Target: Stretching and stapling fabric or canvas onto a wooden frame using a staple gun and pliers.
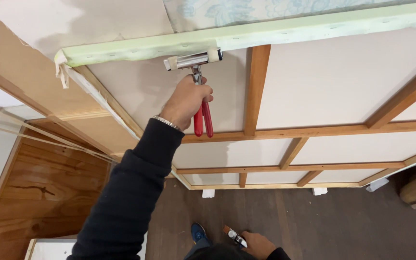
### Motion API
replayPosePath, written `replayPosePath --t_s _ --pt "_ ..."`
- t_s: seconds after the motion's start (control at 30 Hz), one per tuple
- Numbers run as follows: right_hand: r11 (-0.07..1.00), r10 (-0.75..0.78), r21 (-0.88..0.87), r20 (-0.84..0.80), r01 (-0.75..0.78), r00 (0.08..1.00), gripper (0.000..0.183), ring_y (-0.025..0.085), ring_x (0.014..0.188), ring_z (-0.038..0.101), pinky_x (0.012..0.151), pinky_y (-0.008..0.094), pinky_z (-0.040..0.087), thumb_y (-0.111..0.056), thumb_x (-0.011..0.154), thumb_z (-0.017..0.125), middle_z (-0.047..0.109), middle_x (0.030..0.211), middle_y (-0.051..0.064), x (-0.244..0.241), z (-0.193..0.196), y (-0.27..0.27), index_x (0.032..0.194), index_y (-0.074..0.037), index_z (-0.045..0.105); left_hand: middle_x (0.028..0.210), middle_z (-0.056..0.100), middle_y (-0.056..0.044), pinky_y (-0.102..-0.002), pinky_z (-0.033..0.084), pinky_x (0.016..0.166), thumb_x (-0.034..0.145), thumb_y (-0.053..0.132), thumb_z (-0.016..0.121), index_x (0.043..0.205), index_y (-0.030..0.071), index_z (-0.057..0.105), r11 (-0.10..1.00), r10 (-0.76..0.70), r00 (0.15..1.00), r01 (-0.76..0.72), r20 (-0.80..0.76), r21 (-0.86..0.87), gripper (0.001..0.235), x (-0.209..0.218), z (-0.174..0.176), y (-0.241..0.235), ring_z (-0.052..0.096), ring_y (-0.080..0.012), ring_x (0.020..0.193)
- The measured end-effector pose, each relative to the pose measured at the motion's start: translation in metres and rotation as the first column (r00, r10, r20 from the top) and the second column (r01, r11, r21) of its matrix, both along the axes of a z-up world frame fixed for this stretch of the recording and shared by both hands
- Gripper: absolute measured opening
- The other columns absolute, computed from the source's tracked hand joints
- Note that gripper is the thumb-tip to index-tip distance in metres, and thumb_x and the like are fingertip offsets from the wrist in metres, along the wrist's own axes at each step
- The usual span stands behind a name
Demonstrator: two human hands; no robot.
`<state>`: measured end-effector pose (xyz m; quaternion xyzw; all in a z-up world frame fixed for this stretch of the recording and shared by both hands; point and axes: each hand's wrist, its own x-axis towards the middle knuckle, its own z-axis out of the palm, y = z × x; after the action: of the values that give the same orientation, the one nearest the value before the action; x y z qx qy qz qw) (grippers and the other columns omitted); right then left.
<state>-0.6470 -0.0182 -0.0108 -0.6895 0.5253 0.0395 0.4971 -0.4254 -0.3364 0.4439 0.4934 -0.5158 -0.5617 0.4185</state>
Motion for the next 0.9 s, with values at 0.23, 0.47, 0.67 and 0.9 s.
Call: replayPosePath --t_s 0.23,0.47,0.67,0.9 --pt "0.999 0.015 -0.044 0.017 -0.014 1.000 0.035 0.044 0.103 0.065 0.089 0.053 0.051 -0.030 0.089 0.070 0.071 0.105 0.021 0.004 -0.019 0.001 0.114 -0.008 0.060 0.099 0.064 -0.014 -0.046 0.056 0.074 0.076 0.006 0.059 0.097 -0.008 0.059 0.985 -0.097 0.995 0.090 0.037 0.147 0.025 0.001 0.041 0.001 0.068 -0.0271 0.091" --pt "0.998 0.005 -0.055 0.036 -0.003 0.999 0.037 0.044 0.103 0.065 0.088 0.053 0.052 -0.029 0.086 0.073 0.071 0.104 0.021 0.006 -0.010 -0.002 0.114 -0.007 0.061 0.099 0.062 -0.012 -0.053 0.059 0.078 0.079 0.012 0.063 0.088 -0.002 0.060 0.967 -0.135 0.991 0.133 -0.006 0.217 0.017 -0.003 0.038 -0.008 0.066 -0.0268 0.089" --pt "0.991 0.065 -0.117 0.030 -0.061 0.997 0.037 0.043 0.101 0.066 0.086 0.053 0.052 -0.029 0.087 0.075 0.071 0.101 0.021 0.002 -0.043 -0.002 0.114 -0.008 0.061 0.085 0.059 -0.009 -0.042 0.058 0.074 0.077 0.014 0.070 0.075 0.001 0.058 0.973 -0.144 0.986 0.157 -0.087 0.169 0.017 -0.024 0.050 0.005 0.066 -0.0240 0.080" --pt "0.993 0.080 -0.090 0.014 -0.079 0.997 0.039 0.043 0.101 0.066 0.088 0.052 0.053 -0.032 0.090 0.075 0.070 0.100 0.023 -0.008 -0.067 -0.001 0.115 -0.007 0.060 0.079 0.054 -0.009 -0.037 0.050 0.057 0.076 0.006 0.066 0.077 0.001 0.058 0.967 -0.167 0.969 0.197 -0.180 0.163 0.009 -0.022 0.034 0.006 0.053 -0.0178 0.067"
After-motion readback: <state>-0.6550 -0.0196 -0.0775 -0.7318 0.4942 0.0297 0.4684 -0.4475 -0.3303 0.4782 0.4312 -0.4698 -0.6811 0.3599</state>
